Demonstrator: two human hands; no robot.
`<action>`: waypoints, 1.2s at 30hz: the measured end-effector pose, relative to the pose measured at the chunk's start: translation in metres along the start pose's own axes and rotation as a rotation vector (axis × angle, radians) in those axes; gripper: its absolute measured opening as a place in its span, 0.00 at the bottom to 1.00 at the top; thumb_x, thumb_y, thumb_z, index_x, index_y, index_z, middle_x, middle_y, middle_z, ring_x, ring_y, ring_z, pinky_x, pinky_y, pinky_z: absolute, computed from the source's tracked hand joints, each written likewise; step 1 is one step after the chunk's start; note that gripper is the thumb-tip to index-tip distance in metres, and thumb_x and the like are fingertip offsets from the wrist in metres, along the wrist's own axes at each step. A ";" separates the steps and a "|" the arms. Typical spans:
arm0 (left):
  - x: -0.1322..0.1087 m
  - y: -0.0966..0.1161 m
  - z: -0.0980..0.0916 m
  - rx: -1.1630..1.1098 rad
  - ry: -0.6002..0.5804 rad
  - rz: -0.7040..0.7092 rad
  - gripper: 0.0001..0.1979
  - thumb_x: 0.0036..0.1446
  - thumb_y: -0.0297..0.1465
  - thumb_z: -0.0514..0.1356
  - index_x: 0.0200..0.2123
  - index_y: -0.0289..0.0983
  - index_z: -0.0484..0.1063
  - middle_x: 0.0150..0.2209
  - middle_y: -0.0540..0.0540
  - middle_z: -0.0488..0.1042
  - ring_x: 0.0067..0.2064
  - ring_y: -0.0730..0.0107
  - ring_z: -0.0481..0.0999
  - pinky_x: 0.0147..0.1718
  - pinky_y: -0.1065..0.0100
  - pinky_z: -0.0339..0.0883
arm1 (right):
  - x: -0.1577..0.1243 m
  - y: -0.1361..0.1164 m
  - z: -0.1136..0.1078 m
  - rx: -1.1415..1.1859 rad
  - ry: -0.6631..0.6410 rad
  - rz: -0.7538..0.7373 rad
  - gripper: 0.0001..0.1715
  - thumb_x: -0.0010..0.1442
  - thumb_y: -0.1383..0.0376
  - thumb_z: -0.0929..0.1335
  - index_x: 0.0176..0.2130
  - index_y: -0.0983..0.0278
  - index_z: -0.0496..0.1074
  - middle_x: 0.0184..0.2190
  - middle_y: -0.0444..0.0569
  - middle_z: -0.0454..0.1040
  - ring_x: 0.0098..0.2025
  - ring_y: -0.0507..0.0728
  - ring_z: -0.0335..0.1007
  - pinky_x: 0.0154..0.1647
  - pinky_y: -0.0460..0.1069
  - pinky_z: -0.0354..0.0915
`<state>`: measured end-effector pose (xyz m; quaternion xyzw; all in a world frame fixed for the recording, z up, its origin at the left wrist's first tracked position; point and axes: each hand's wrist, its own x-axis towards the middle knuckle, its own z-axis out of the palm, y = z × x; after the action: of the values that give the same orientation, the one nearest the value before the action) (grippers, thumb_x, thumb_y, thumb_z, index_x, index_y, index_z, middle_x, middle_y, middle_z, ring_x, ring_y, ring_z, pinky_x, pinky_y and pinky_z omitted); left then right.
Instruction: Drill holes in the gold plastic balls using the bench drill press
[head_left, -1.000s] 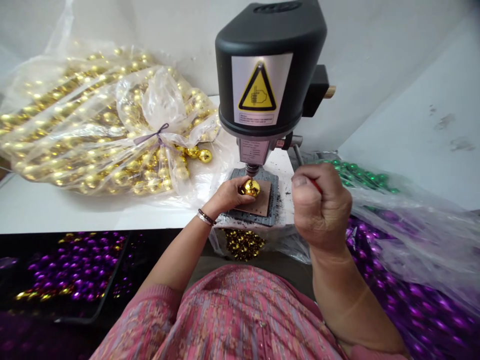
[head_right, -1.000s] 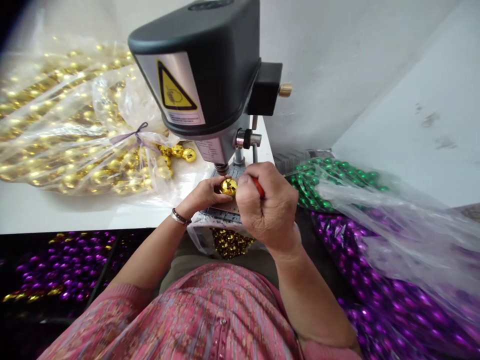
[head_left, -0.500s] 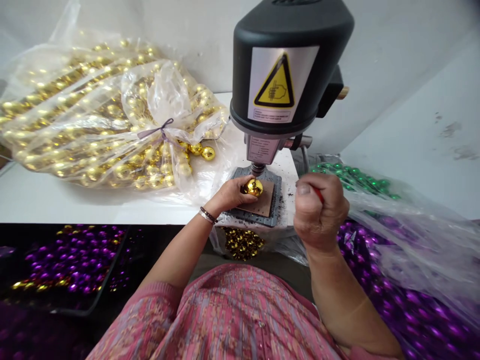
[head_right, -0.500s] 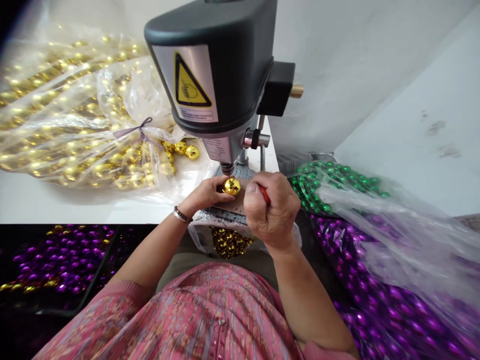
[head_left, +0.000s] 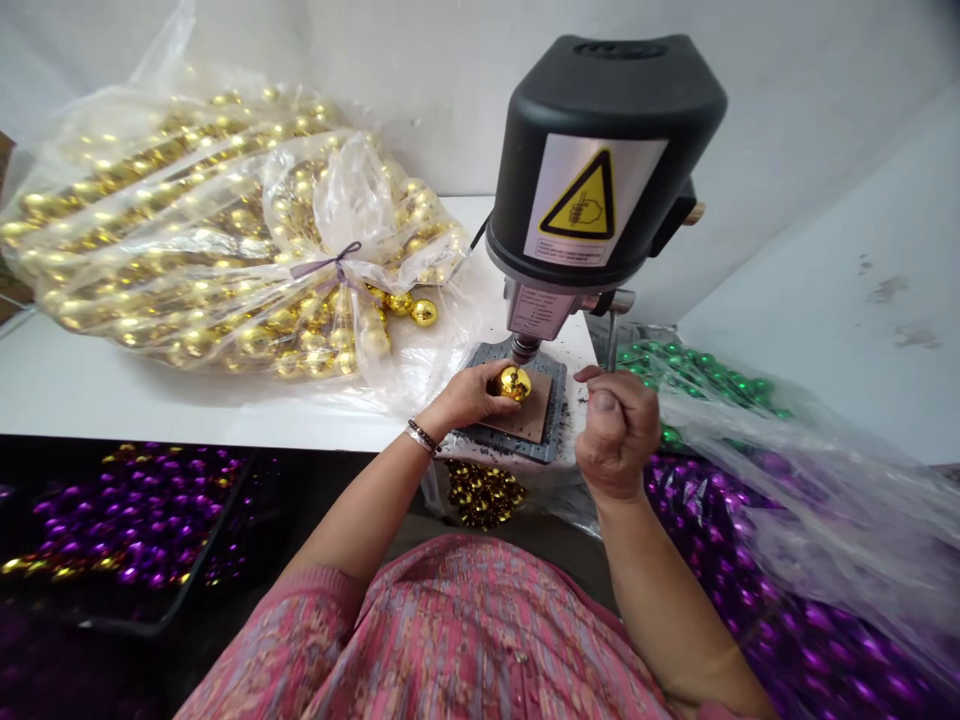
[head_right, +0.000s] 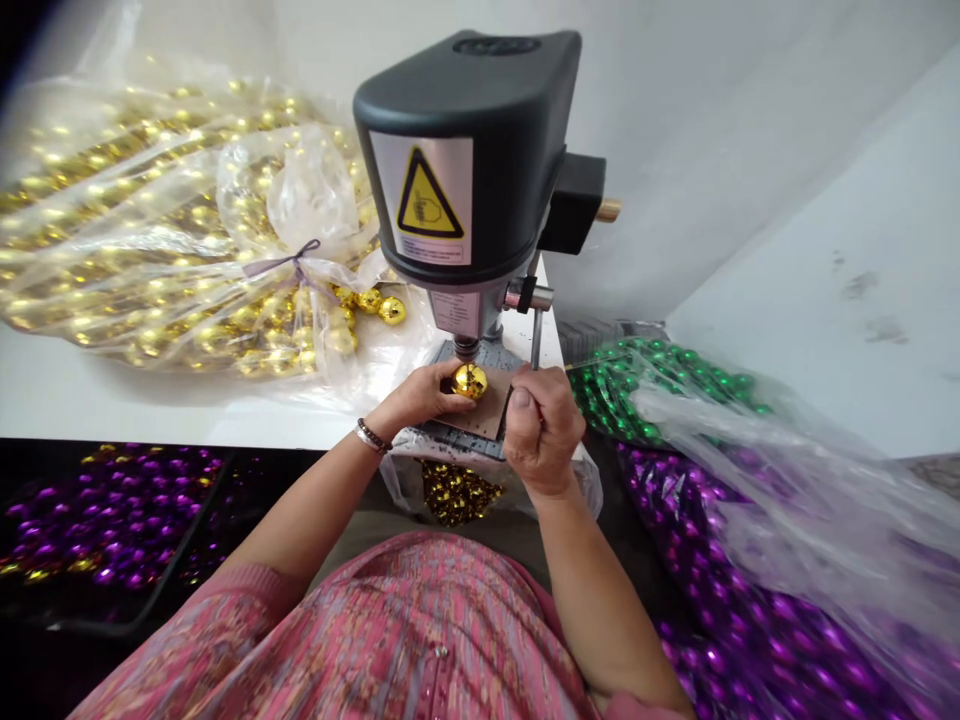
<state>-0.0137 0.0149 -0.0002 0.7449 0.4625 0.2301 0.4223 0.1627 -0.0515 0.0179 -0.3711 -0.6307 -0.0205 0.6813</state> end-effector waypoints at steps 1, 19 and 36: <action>0.000 0.000 0.000 0.002 0.004 0.000 0.29 0.48 0.31 0.69 0.55 0.36 0.74 0.46 0.47 0.80 0.45 0.64 0.77 0.48 0.66 0.69 | 0.004 -0.004 0.000 -0.003 0.008 0.010 0.07 0.63 0.66 0.62 0.40 0.59 0.70 0.31 0.41 0.70 0.33 0.50 0.71 0.36 0.49 0.69; -0.048 -0.015 -0.042 -0.016 -0.264 0.008 0.37 0.49 0.41 0.70 0.62 0.37 0.69 0.50 0.39 0.79 0.41 0.64 0.78 0.41 0.64 0.73 | 0.091 -0.056 -0.001 -0.035 0.154 0.454 0.20 0.59 0.53 0.65 0.24 0.64 0.67 0.19 0.41 0.63 0.23 0.48 0.62 0.26 0.48 0.55; 0.058 -0.060 -0.105 0.714 0.342 -0.317 0.25 0.54 0.26 0.60 0.57 0.35 0.70 0.54 0.34 0.75 0.52 0.52 0.76 0.50 0.60 0.68 | 0.075 -0.058 -0.012 -0.131 0.014 0.391 0.20 0.63 0.50 0.64 0.30 0.62 0.72 0.22 0.39 0.66 0.24 0.46 0.60 0.23 0.46 0.54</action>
<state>-0.0931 0.1229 0.0029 0.7152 0.6852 0.1081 0.0849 0.1593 -0.0668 0.1127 -0.5298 -0.5393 0.0687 0.6509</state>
